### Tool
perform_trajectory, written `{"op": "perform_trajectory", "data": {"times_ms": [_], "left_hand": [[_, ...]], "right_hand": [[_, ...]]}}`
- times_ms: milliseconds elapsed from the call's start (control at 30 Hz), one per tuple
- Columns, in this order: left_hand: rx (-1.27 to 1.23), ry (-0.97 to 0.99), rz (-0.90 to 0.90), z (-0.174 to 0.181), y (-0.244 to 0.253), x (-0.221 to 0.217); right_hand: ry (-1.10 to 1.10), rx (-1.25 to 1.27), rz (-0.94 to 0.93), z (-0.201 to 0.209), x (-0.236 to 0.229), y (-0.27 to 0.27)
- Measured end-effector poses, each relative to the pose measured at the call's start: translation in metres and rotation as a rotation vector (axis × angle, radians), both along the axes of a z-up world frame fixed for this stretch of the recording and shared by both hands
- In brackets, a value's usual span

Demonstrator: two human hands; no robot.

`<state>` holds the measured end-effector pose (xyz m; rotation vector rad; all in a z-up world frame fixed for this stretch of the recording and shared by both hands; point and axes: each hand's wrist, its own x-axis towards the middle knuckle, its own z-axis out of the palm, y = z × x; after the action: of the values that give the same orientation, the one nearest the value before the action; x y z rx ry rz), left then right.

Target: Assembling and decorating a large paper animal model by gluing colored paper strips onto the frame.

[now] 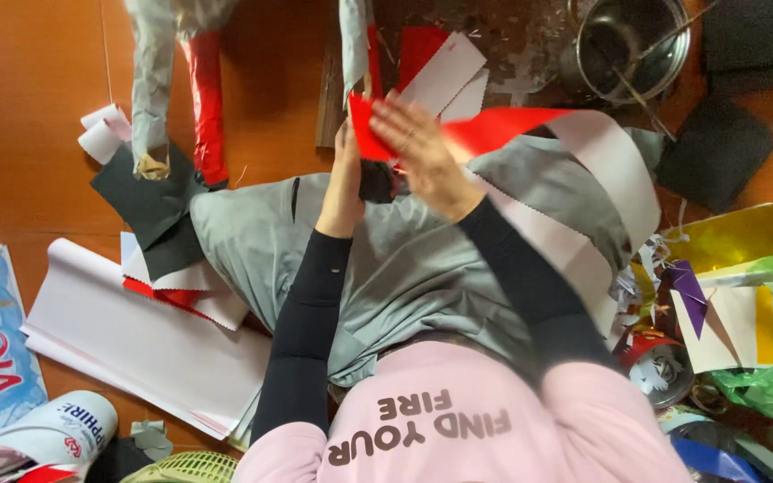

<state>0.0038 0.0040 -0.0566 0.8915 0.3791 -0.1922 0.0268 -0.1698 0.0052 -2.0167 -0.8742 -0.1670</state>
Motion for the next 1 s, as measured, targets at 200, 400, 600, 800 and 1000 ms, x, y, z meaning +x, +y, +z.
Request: {"op": "perform_trajectory", "data": {"times_ms": [200,400,600,800,1000], "left_hand": [[-0.126,0.112,0.146,0.019,0.005,0.000],[0.123,-0.069,0.446,-0.029,0.025,-0.065],[0.335,-0.087,0.206,0.039,0.011,-0.055],[0.345,-0.062,0.224,0.049,0.017,-0.051],[0.313,-0.039,0.235,0.053,0.017,-0.052]], "right_hand": [[0.260,0.169,0.100,0.002,-0.032,0.021],[0.066,-0.038,0.165,0.005,-0.020,0.013],[0.023,-0.122,0.137,0.020,-0.021,0.008],[0.542,0.389,-0.330,-0.078,-0.089,-0.046],[1.576,0.773,-0.168,-0.047,-0.070,-0.005]]}}
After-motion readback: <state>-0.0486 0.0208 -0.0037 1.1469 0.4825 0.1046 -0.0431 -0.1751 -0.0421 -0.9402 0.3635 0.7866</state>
